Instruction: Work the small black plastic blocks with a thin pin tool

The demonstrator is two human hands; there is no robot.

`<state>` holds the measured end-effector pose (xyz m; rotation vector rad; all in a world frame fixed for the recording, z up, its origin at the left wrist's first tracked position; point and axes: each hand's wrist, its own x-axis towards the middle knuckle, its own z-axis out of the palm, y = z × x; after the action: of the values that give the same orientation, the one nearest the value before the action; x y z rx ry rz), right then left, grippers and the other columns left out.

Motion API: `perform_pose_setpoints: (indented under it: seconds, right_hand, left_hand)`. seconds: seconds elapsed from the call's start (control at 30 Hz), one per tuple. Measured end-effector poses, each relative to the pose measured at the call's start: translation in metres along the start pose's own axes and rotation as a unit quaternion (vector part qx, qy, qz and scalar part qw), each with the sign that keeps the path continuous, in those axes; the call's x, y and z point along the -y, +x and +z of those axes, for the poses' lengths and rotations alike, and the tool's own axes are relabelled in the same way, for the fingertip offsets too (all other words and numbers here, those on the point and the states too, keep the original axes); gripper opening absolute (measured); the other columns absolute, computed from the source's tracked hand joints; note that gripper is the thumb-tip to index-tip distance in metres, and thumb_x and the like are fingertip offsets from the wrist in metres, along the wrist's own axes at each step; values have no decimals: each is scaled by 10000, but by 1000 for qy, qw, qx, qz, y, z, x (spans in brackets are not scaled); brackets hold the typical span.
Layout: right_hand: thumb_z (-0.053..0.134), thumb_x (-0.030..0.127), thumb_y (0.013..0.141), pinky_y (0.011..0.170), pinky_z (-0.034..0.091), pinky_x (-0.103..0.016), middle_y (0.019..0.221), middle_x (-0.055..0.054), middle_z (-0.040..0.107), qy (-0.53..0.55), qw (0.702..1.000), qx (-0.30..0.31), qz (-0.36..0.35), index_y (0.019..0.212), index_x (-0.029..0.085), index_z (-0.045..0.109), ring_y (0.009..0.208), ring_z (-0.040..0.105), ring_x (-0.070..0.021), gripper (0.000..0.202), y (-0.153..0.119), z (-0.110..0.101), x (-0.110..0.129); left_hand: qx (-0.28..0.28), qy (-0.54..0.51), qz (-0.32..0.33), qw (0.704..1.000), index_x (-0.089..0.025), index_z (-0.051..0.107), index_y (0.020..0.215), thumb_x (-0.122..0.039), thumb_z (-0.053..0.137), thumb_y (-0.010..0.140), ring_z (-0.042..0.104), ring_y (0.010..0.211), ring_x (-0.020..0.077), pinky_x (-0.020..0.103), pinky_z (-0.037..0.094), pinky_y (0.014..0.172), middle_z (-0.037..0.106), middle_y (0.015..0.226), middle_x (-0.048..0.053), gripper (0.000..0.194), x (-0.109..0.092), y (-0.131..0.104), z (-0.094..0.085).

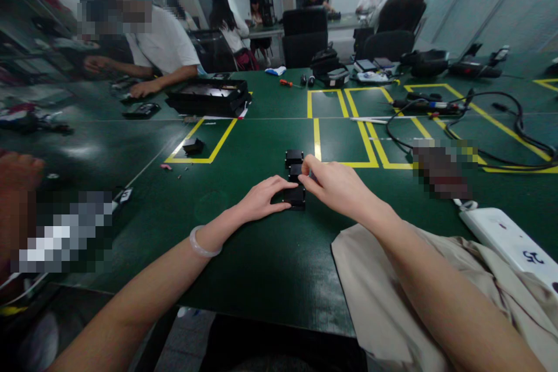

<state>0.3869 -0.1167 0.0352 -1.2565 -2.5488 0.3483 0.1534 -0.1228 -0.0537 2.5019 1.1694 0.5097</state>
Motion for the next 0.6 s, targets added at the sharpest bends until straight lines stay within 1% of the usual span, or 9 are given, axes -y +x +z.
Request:
perform_pose_setpoints:
  seconds: [0.07, 0.13, 0.23, 0.3, 0.4, 0.47, 0.53, 0.6]
  right_hand:
    - [399, 395, 945, 555, 284, -273, 678, 4, 597, -7, 1000, 2, 2, 933, 224, 487, 593, 527, -163, 192, 0, 0, 0]
    - [390, 358, 946, 556, 287, -274, 686, 3, 603, -2, 1000, 5, -1, 953, 223, 484, 590, 530, -160, 165, 0, 0, 0]
    - [399, 310, 932, 571, 302, -272, 744, -11, 639, 12, 1000, 0, -6, 1010, 220, 474, 639, 566, -167, 141, -1, 0, 0]
    - [411, 338, 931, 573, 307, -273, 758, -18, 649, 13, 1000, 0, -6, 1007, 220, 479, 658, 575, -174, 157, -1, 0, 0]
    - [407, 393, 941, 561, 298, -274, 698, -9, 624, -2, 1000, 4, -3, 956, 219, 497, 614, 550, -169, 196, 0, 0, -1]
    - [396, 371, 944, 557, 293, -273, 678, -2, 611, -8, 1000, 4, -4, 956, 219, 498, 591, 535, -162, 183, 0, 0, -1]
    - [400, 327, 936, 561, 295, -271, 709, -5, 624, -1, 1000, 0, -7, 984, 219, 490, 608, 546, -161, 149, 0, 0, -1]
    - [411, 317, 929, 567, 299, -269, 743, -10, 638, 6, 1000, -2, -9, 1000, 219, 483, 637, 562, -165, 140, 0, 1, -1]
  left_hand:
    - [-2, 3, 0, 1000, -301, 454, 1350, -383, 613, 896, 546, 1067, 245, 397, 466, 906, 544, 1180, 61, 489, 0, 0, 1]
    - [-3, 4, 0, 1000, -312, 446, 1358, -384, 609, 899, 545, 1069, 245, 398, 465, 907, 543, 1184, 60, 493, 1, 0, 1]
    - [-4, 4, 1, 1000, -318, 443, 1360, -383, 608, 900, 543, 1072, 245, 397, 464, 906, 541, 1190, 59, 493, 1, -1, 1]
    - [-3, 5, 2, 1000, -317, 446, 1356, -384, 610, 898, 543, 1068, 244, 394, 465, 904, 542, 1188, 59, 491, 1, -1, 0]
    - [-2, 7, 1, 1000, -309, 449, 1354, -387, 616, 895, 547, 1060, 242, 388, 466, 899, 543, 1180, 60, 495, 1, -1, 0]
    - [-2, 9, 2, 1000, -307, 445, 1358, -388, 616, 896, 547, 1058, 241, 386, 466, 898, 544, 1178, 60, 499, 1, 0, 0]
    - [-3, 10, 2, 1000, -308, 440, 1361, -386, 612, 899, 547, 1058, 240, 386, 467, 897, 545, 1175, 58, 499, 1, 0, 0]
    - [-3, 10, 2, 1000, -308, 441, 1359, -385, 612, 899, 548, 1057, 240, 386, 468, 895, 545, 1174, 58, 497, 1, 0, 0]
